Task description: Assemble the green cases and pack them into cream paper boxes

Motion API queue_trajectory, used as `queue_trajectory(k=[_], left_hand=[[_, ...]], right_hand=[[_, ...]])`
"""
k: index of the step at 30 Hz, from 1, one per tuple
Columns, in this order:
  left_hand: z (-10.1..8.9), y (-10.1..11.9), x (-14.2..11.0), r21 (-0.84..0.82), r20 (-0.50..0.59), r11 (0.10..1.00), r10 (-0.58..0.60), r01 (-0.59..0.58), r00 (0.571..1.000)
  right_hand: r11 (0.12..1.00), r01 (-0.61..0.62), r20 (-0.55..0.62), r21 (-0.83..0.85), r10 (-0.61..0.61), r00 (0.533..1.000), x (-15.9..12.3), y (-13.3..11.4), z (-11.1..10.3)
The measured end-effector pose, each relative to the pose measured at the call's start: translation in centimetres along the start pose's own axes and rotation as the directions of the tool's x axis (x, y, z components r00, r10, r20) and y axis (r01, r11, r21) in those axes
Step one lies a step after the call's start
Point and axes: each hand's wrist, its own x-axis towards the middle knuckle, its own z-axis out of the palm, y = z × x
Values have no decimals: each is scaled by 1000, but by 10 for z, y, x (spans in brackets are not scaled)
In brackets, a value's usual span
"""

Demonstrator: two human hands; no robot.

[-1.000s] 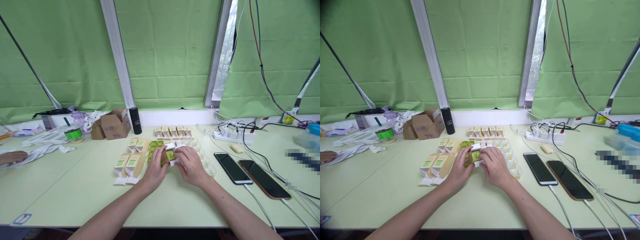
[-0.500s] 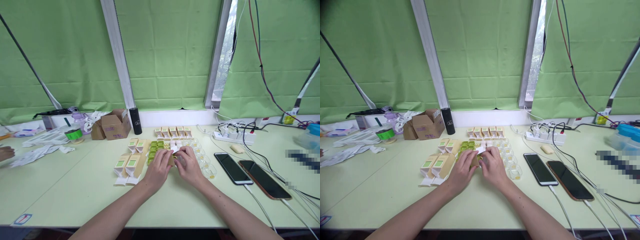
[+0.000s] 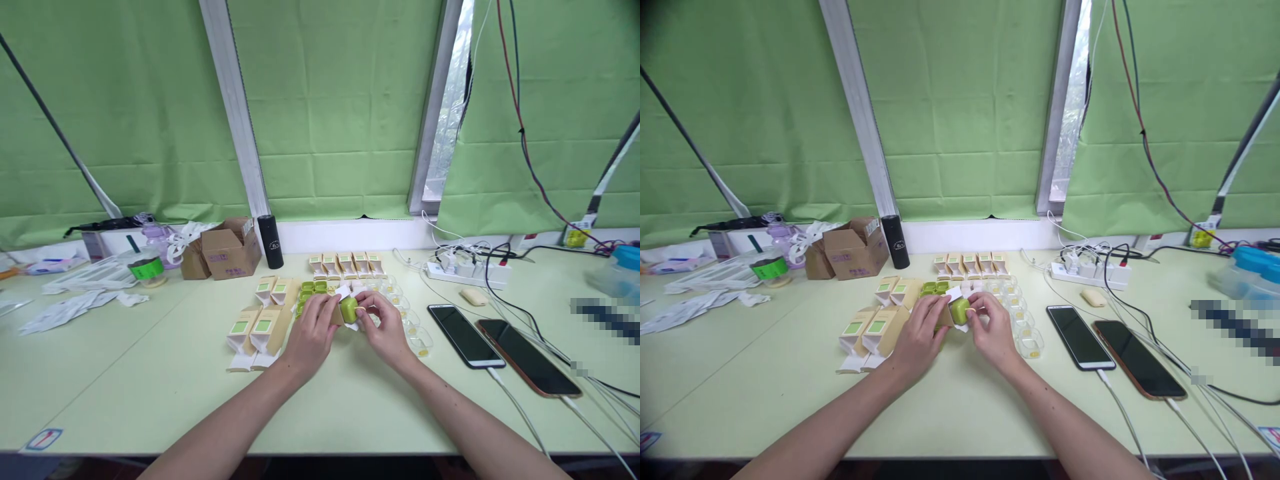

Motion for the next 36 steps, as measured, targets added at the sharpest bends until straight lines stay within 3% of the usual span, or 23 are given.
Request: queue_trajectory(k=[9, 12, 15, 19, 21, 27, 31, 36], left_hand=[[-2, -1, 2, 56, -8, 998, -1, 2, 1000], [-2, -2, 3, 92, -12, 995, 26, -25, 1000], [-2, 0, 3, 147, -17, 986, 85, -82, 996], [-1, 3, 4, 202, -34, 962, 195, -185, 980], [-2, 4, 4, 233, -37, 954, 203, -189, 979], [-12, -5, 8, 313, -41, 948, 71, -55, 997], [-17, -13, 11, 312, -47, 949, -21, 35, 999], [-16, -16, 11, 251, -41, 965, -70, 78, 997]], right_hand=[[900, -212, -2, 381, 230, 973, 4, -4, -8], [827, -346, 177, 444, 298, 938, 8, -11, -12], [756, -499, 419, 423, 325, 848, 9, -16, -10], [730, -571, 541, 376, 327, 775, 6, -18, -4], [739, -568, 527, 362, 341, 778, 6, -16, -3], [825, -484, 316, 290, 395, 863, 16, -14, -23], [903, -428, 386, 33, 383, 839, 18, -20, -37], [912, -207, 479, -354, 367, 798, 9, -27, -33]])
